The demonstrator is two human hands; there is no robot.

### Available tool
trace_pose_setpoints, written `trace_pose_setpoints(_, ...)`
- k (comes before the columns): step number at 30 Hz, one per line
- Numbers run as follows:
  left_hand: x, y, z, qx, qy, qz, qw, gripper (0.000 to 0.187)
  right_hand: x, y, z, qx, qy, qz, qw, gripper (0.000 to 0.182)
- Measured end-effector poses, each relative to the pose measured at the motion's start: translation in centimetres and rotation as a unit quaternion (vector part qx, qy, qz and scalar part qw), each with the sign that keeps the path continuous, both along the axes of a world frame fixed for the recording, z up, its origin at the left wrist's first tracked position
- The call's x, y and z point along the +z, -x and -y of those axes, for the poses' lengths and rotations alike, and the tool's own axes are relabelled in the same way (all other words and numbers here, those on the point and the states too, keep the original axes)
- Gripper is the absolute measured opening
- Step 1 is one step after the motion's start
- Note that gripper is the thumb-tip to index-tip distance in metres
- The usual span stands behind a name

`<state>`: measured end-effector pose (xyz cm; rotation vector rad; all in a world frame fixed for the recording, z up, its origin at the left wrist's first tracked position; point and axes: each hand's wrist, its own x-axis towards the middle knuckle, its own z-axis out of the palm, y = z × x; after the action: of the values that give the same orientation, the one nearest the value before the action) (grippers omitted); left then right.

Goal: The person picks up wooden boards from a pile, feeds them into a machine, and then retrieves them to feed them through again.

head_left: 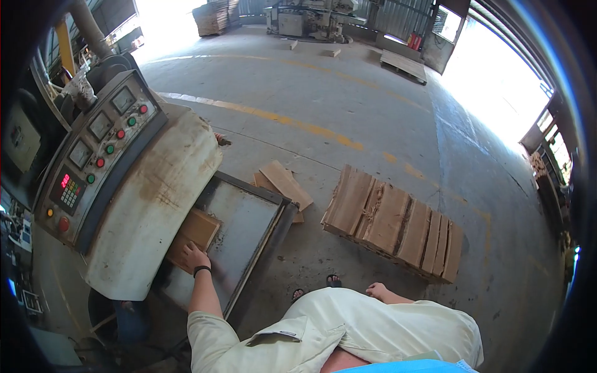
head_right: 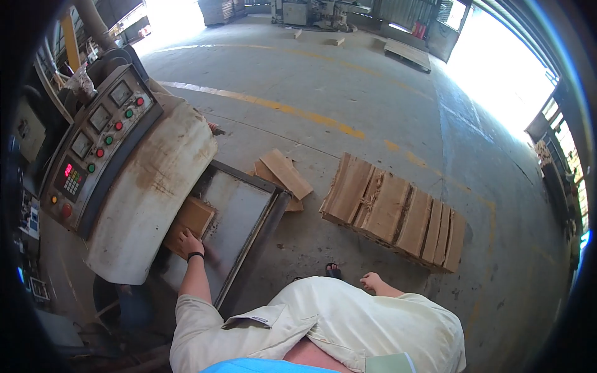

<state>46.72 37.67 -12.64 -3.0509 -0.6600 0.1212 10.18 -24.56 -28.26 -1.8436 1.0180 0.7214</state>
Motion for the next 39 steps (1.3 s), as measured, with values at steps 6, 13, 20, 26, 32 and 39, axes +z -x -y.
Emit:
trace_pose_setpoints(6,1.0,0.9,5.4,-0.097,0.093,0.078,0.988,0.064,-0.4,4.0,-1.1,0.058,0.017,0.008,0.998,0.036)
trace_pose_setpoints(13,-1.7,7.6,16.6,-0.297,0.16,0.131,0.932,0.048,-2.5,4.8,-0.5,-0.059,-0.014,0.011,0.998,0.043)
trace_pose_setpoints(20,-4.8,20.7,27.4,-0.368,0.296,0.003,0.882,0.038,0.9,8.0,1.1,-0.137,-0.034,0.083,0.986,0.038)
trace_pose_setpoints(26,-12.0,29.1,30.4,-0.309,0.311,-0.187,0.879,0.034,0.6,20.3,5.1,-0.219,-0.031,0.076,0.972,0.038)
trace_pose_setpoints(32,-20.4,34.3,28.9,-0.285,0.188,-0.376,0.861,0.041,0.3,38.2,7.2,-0.308,0.003,0.013,0.951,0.031)
trace_pose_setpoints(39,-22.2,38.2,32.8,-0.35,0.152,-0.442,0.812,0.05,-3.8,53.6,6.2,-0.301,0.046,-0.077,0.95,0.021)
